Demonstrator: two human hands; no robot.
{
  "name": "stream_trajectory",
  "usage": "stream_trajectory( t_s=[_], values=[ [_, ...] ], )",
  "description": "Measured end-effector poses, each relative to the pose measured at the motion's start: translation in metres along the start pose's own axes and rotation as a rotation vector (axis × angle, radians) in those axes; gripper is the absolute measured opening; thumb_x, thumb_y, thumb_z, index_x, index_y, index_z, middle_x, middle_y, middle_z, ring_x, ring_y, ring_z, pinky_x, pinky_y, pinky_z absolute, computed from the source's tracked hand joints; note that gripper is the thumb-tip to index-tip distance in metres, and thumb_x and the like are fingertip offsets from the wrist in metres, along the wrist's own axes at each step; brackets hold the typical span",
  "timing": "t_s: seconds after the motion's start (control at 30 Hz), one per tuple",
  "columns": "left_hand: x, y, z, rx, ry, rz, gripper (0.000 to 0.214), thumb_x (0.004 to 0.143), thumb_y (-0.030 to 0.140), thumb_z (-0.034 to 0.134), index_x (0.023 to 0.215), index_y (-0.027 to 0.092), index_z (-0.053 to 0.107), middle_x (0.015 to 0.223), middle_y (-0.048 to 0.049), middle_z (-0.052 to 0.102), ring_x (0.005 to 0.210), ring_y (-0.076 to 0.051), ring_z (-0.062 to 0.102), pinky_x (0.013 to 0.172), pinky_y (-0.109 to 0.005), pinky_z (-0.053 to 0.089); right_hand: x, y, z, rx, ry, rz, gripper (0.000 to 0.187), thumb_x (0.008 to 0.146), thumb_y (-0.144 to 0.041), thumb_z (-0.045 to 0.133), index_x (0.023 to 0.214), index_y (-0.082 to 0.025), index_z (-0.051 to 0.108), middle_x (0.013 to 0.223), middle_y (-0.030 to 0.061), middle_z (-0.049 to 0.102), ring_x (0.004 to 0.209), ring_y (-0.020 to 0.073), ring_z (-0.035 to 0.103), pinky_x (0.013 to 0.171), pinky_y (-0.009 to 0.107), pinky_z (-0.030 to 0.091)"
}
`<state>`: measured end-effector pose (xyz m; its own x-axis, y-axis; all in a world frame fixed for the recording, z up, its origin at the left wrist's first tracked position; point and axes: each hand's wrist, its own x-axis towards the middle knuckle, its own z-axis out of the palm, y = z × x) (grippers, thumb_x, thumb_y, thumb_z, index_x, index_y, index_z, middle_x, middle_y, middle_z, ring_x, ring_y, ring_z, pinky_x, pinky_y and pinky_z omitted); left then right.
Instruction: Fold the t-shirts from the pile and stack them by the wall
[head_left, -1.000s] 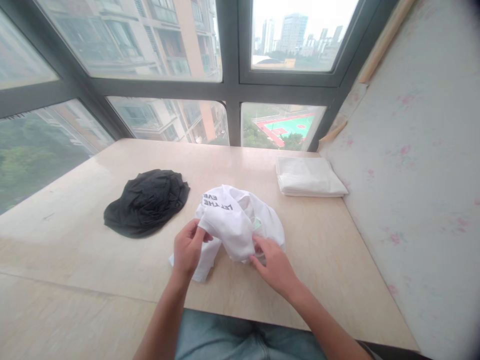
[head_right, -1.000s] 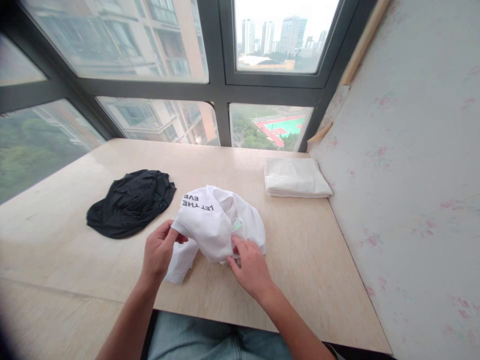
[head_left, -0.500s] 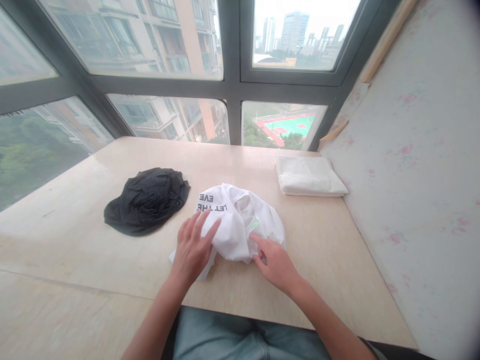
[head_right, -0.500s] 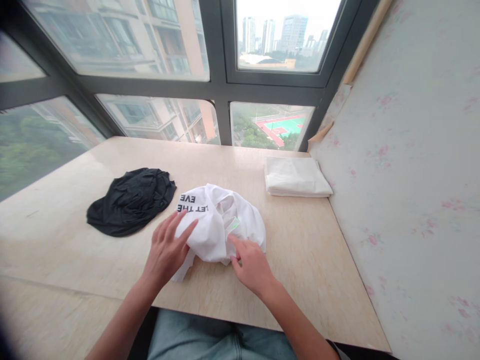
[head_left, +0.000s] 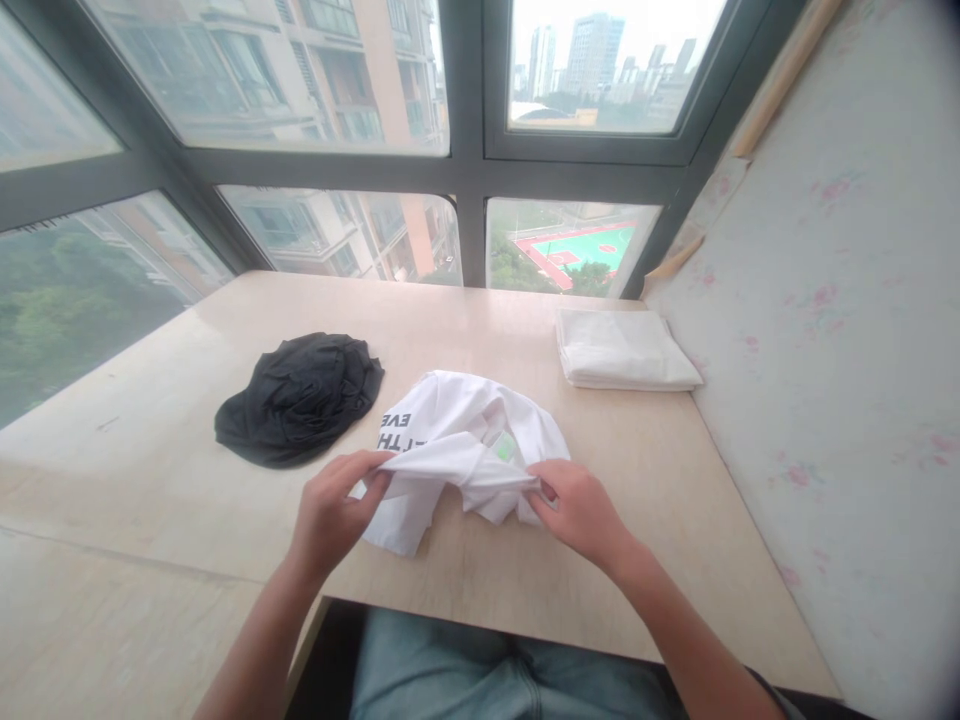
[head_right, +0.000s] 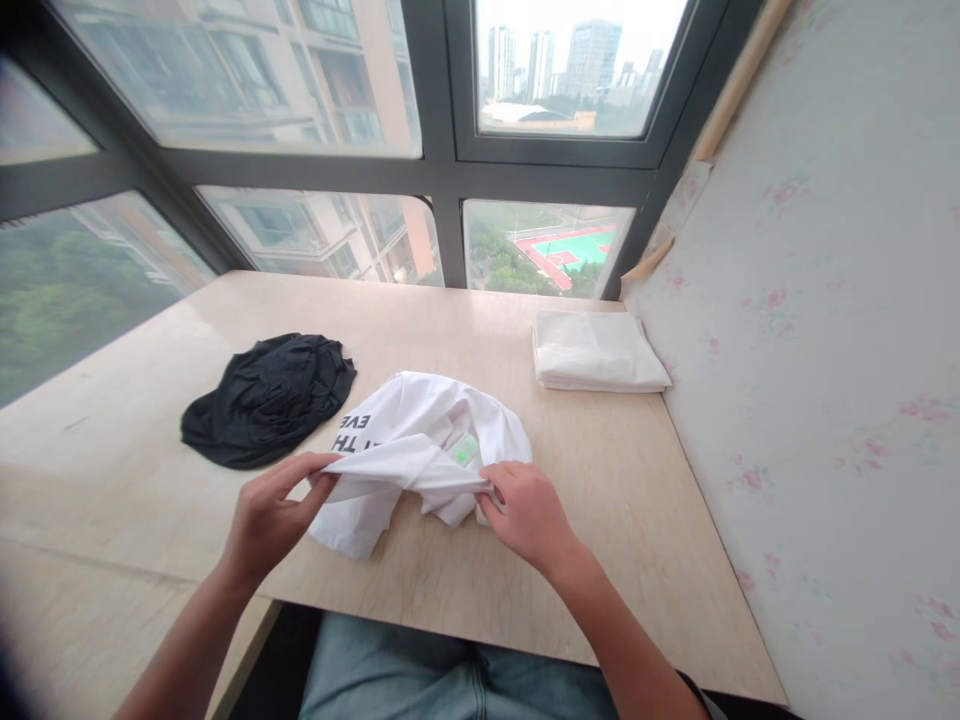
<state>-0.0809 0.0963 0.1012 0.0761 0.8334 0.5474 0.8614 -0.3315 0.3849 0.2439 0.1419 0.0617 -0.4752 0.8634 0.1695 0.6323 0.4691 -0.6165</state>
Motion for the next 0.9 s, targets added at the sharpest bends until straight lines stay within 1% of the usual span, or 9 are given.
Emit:
stream_trajectory(
  t_s=[0.1, 0.23, 0.3, 0.37, 0.47, 0.6, 0.7, 0.8, 0.9],
  values=[
    [-0.009, -0.005, 0.002, -0.01, -0.04, -0.021, 0.013, 0.089, 0.02, 0.06, 0.099, 0.019, 0.07, 0.096, -0.0035, 0.075, 0.086, -0.016, 0.07, 0.079, -0.025, 0.054, -0.007, 0.001, -0.017, 0.064, 0.033, -0.03, 0.015, 0.094, -0.026, 0.054, 0.097, -0.019, 0.067, 0.076, 0.0017, 0.062, 0.073, 0.0157, 0.056, 0.074, 0.029, 0.041],
    [-0.031, -0.006, 0.014, -0.017, -0.267, 0.041, 0.021, 0.091, 0.018, 0.054, 0.104, 0.022, 0.069, 0.1, -0.0028, 0.074, 0.09, -0.017, 0.071, 0.08, -0.026, 0.056, -0.022, -0.006, -0.018, 0.07, -0.216, -0.022, 0.016, 0.093, -0.03, 0.059, 0.085, -0.021, 0.069, 0.073, 0.0002, 0.064, 0.07, 0.0145, 0.056, 0.066, 0.026, 0.037],
    [-0.042, -0.003, 0.02, 0.01, -0.333, 0.077, 0.025, 0.09, 0.015, 0.051, 0.105, 0.023, 0.069, 0.101, -0.0032, 0.074, 0.091, -0.018, 0.07, 0.081, -0.029, 0.056, -0.027, -0.007, -0.012, 0.054, -0.306, -0.002, 0.013, 0.092, -0.028, 0.061, 0.085, -0.021, 0.069, 0.073, -0.0002, 0.065, 0.069, 0.0144, 0.057, 0.065, 0.026, 0.037],
    [-0.049, 0.002, 0.024, 0.035, -0.326, 0.088, 0.027, 0.09, 0.014, 0.049, 0.105, 0.022, 0.069, 0.103, -0.0049, 0.073, 0.093, -0.02, 0.07, 0.082, -0.032, 0.056, -0.03, -0.006, -0.006, 0.058, -0.307, 0.017, 0.011, 0.091, -0.026, 0.061, 0.089, -0.021, 0.07, 0.075, 0.0001, 0.066, 0.071, 0.0148, 0.058, 0.066, 0.026, 0.038],
    [-0.053, 0.009, 0.023, 0.024, -0.305, 0.041, 0.022, 0.092, 0.018, 0.05, 0.102, 0.021, 0.069, 0.101, -0.0066, 0.072, 0.092, -0.02, 0.069, 0.081, -0.032, 0.056, -0.029, -0.005, 0.001, 0.105, -0.218, 0.009, 0.013, 0.092, -0.026, 0.059, 0.099, -0.021, 0.069, 0.08, 0.0016, 0.066, 0.077, 0.017, 0.06, 0.073, 0.029, 0.044],
    [-0.05, 0.017, 0.02, -0.076, -0.288, -0.028, 0.019, 0.094, 0.02, 0.05, 0.099, 0.022, 0.069, 0.094, -0.0055, 0.071, 0.087, -0.017, 0.068, 0.077, -0.028, 0.055, -0.025, -0.011, 0.009, 0.173, -0.034, -0.079, 0.023, 0.092, -0.027, 0.058, 0.114, -0.02, 0.065, 0.109, 0.0088, 0.066, 0.105, 0.0226, 0.059, 0.093, 0.037, 0.046],
    [-0.046, 0.027, 0.021, -0.169, -0.261, -0.07, 0.017, 0.093, 0.023, 0.055, 0.1, 0.022, 0.07, 0.095, -0.0045, 0.073, 0.088, -0.017, 0.07, 0.077, -0.026, 0.056, -0.021, -0.02, 0.018, 0.211, -0.015, -0.092, 0.041, 0.091, -0.031, 0.06, 0.13, -0.02, 0.057, 0.127, 0.0117, 0.061, 0.119, 0.0268, 0.053, 0.105, 0.045, 0.041],
    [-0.039, 0.042, 0.024, -0.205, -0.197, -0.119, 0.015, 0.092, 0.025, 0.059, 0.103, 0.022, 0.07, 0.094, -0.0035, 0.075, 0.082, -0.016, 0.071, 0.072, -0.024, 0.057, -0.02, -0.029, 0.023, 0.32, -0.058, -0.02, 0.047, 0.089, -0.033, 0.061, 0.135, -0.022, 0.054, 0.116, 0.0098, 0.066, 0.109, 0.026, 0.059, 0.101, 0.047, 0.045],
    [-0.028, 0.058, 0.028, -0.216, -0.117, -0.094, 0.016, 0.092, 0.021, 0.06, 0.105, 0.022, 0.069, 0.096, -0.0039, 0.074, 0.086, -0.016, 0.07, 0.077, -0.026, 0.057, -0.015, -0.031, 0.013, 0.614, -0.046, 0.101, 0.035, 0.09, -0.034, 0.06, 0.123, -0.023, 0.063, 0.094, 0.0041, 0.068, 0.085, 0.0188, 0.064, 0.082, 0.036, 0.053]
  ],
)
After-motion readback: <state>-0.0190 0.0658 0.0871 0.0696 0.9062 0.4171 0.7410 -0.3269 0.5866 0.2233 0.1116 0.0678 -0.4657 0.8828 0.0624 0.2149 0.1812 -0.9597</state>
